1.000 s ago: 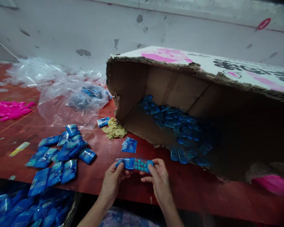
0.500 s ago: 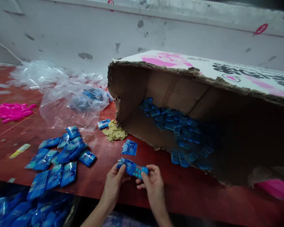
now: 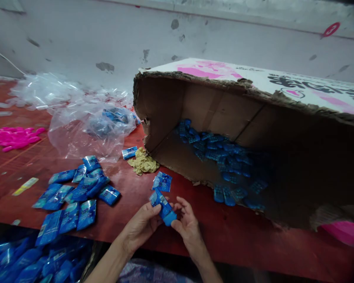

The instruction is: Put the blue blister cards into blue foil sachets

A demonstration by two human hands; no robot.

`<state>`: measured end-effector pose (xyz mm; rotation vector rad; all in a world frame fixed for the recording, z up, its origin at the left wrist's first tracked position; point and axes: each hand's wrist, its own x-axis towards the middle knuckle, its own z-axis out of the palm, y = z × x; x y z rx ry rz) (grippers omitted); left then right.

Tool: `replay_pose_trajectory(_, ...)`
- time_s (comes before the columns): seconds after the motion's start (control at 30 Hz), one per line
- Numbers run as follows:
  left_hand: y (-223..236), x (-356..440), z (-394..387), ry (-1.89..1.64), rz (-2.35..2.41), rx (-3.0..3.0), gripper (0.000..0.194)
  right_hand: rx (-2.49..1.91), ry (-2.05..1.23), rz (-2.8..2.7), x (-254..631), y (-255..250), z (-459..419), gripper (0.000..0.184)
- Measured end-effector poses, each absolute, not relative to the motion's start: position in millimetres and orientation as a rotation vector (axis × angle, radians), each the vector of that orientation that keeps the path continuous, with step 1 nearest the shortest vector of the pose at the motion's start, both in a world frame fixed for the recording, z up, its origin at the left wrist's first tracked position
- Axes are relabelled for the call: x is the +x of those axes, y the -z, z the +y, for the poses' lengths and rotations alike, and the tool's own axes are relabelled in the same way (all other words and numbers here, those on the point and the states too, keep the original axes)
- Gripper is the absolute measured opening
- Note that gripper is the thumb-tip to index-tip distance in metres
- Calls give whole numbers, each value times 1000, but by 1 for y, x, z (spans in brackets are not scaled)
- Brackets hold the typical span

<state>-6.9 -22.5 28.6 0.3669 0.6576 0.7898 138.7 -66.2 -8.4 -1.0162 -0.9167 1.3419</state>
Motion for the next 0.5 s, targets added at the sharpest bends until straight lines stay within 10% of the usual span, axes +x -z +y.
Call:
replay_pose_trajectory(0.17,-28,-9,-18,-651,496,402,29,-948,-1433,-1018,148,7,-62,80)
replay_pose_trajectory(0.5,-23,5,-32,-717,541,375,24,-783,-1576,-951,146,-2,-60,69)
